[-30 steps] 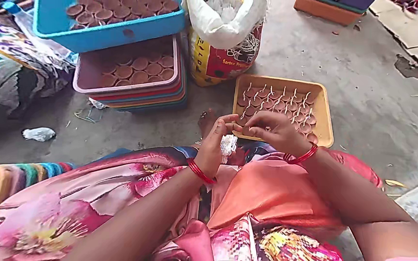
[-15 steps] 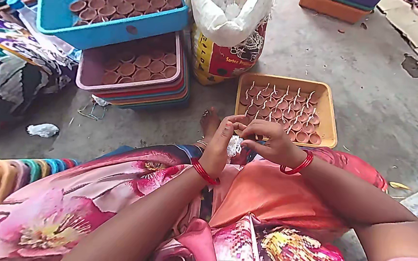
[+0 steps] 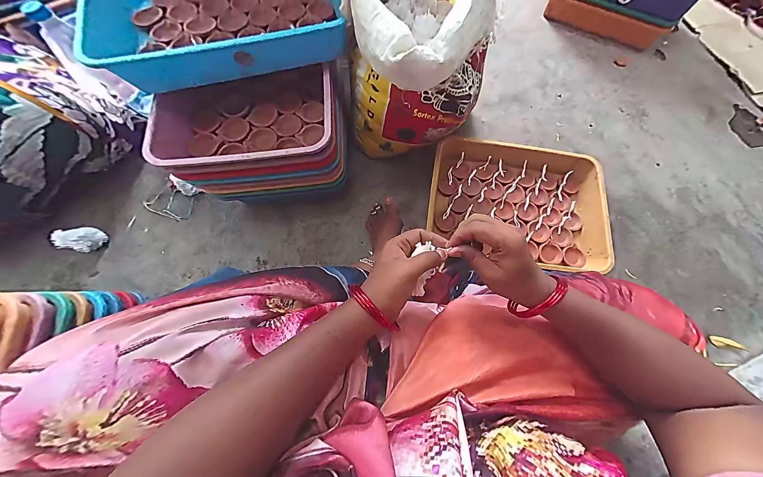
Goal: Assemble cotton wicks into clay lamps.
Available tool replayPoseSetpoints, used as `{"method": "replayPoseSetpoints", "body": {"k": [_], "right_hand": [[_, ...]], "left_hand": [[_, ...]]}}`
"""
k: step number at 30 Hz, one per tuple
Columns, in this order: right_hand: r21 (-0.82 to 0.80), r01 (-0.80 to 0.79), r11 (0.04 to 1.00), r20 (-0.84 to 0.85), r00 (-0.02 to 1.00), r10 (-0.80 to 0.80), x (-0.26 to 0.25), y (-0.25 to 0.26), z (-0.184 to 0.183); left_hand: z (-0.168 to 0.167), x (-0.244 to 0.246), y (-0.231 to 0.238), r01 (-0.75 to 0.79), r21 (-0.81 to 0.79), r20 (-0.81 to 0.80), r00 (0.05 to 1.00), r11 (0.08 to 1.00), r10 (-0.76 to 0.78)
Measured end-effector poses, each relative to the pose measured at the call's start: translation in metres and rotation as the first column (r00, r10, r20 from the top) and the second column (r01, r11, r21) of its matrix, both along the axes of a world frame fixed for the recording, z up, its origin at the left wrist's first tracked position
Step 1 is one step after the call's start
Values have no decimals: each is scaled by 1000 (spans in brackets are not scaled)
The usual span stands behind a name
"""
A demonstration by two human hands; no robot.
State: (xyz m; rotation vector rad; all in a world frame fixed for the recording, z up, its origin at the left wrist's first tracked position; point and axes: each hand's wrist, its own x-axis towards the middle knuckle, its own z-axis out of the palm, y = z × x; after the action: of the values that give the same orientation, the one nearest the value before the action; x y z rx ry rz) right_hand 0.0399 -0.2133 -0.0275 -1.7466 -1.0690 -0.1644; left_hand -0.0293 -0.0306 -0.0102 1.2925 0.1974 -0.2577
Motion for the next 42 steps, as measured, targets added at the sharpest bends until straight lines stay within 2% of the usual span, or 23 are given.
{"method": "replayPoseSetpoints", "body": {"k": [5, 10, 13, 23, 33, 36, 40, 42], "right_hand": [[27, 11, 1000, -9, 1000, -10, 1, -1, -1], [117, -59, 991, -368, 924, 99, -2, -3, 0], [125, -34, 992, -446, 891, 86, -4, -2, 2], [121, 20, 992, -400, 916, 30, -7, 1, -1], [127, 32, 991, -551, 834, 43, -4, -1, 3], [134, 51, 990, -551, 834, 32, 1, -4, 6], [121, -79, 989, -510, 850, 130, 11, -15, 9], [65, -144, 987, -476, 865, 158, 12, -17, 11]], "left_hand": [[1, 0, 0, 21, -12, -6, 1000, 1000, -21], [2, 1, -1, 3, -46, -17, 1000, 999, -4], [4, 1, -2, -9, -39, -21, 1000, 999, 9], [9, 0, -7, -49, 37, -5, 999, 998, 50], [7, 2, -5, -87, -64, -74, 994, 994, 82], [8, 4, -5, -156, -42, -100, 983, 987, 151], [5, 11, 2, -284, 115, -170, 939, 952, 300], [6, 12, 5, -227, 165, -153, 955, 960, 253]]}}
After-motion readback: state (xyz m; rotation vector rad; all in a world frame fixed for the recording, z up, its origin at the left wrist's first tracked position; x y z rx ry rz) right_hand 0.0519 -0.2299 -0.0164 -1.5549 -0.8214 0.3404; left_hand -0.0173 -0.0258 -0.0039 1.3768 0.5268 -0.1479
